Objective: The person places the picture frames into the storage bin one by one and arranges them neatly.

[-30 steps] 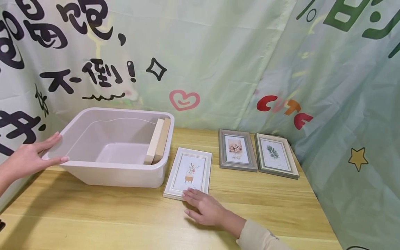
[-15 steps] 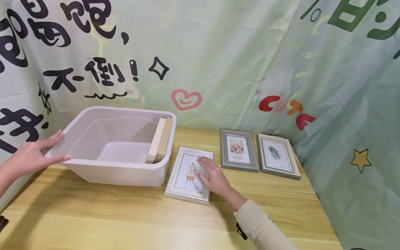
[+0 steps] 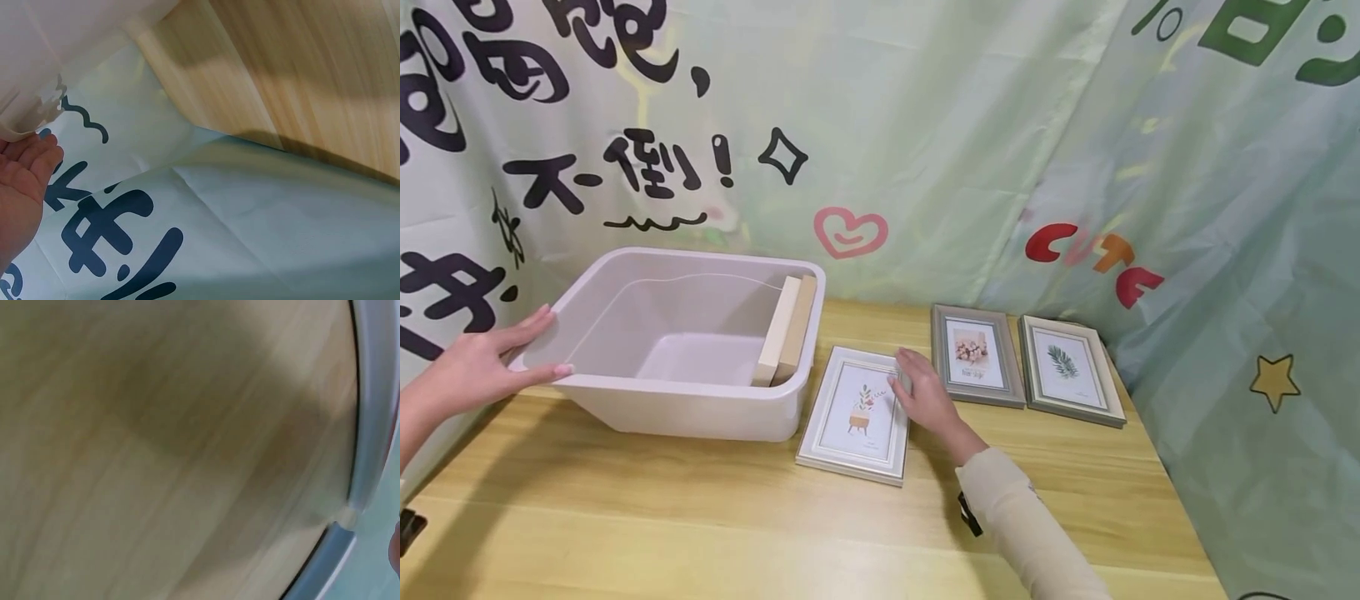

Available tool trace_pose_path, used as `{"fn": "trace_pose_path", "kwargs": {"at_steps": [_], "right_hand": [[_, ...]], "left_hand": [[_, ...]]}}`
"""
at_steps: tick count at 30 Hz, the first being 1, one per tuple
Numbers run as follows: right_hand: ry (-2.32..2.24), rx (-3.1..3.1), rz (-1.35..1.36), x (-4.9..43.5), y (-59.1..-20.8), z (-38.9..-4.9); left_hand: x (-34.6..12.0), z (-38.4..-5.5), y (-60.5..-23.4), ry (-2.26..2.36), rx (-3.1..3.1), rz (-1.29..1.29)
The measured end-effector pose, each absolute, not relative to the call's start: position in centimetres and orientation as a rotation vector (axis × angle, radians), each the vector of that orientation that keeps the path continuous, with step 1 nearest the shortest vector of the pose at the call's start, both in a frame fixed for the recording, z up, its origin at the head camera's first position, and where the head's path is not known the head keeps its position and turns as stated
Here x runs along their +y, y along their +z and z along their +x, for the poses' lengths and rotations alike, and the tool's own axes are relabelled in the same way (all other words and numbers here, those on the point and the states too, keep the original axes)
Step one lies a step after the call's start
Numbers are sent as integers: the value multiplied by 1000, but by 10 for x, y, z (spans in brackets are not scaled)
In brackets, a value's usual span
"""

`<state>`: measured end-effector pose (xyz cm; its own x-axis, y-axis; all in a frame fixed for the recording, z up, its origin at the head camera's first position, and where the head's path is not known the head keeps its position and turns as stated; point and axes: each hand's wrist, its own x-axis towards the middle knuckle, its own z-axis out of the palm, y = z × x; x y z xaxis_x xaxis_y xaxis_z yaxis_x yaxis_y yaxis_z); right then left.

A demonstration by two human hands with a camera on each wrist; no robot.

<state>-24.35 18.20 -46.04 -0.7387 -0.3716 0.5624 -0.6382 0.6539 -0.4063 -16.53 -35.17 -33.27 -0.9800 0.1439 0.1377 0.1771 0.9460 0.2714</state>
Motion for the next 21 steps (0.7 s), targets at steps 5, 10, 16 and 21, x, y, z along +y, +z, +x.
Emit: {"fn": "trace_pose_path", "kwargs": {"at_steps": [5, 10, 16, 21], "right_hand": [[870, -2478, 715, 183, -468, -252], [909, -2620, 636, 182, -471, -260], [915, -2881, 537, 179, -469, -269], [929, -2968, 386, 177, -466, -276]], "left_hand": [[-353, -164, -333, -435, -2991, -243], [-353, -163, -332, -448, -3003, -224], [-353, -161, -333, -458, -3023, -214], [-350, -163, -331, -456, -3015, -211]]}}
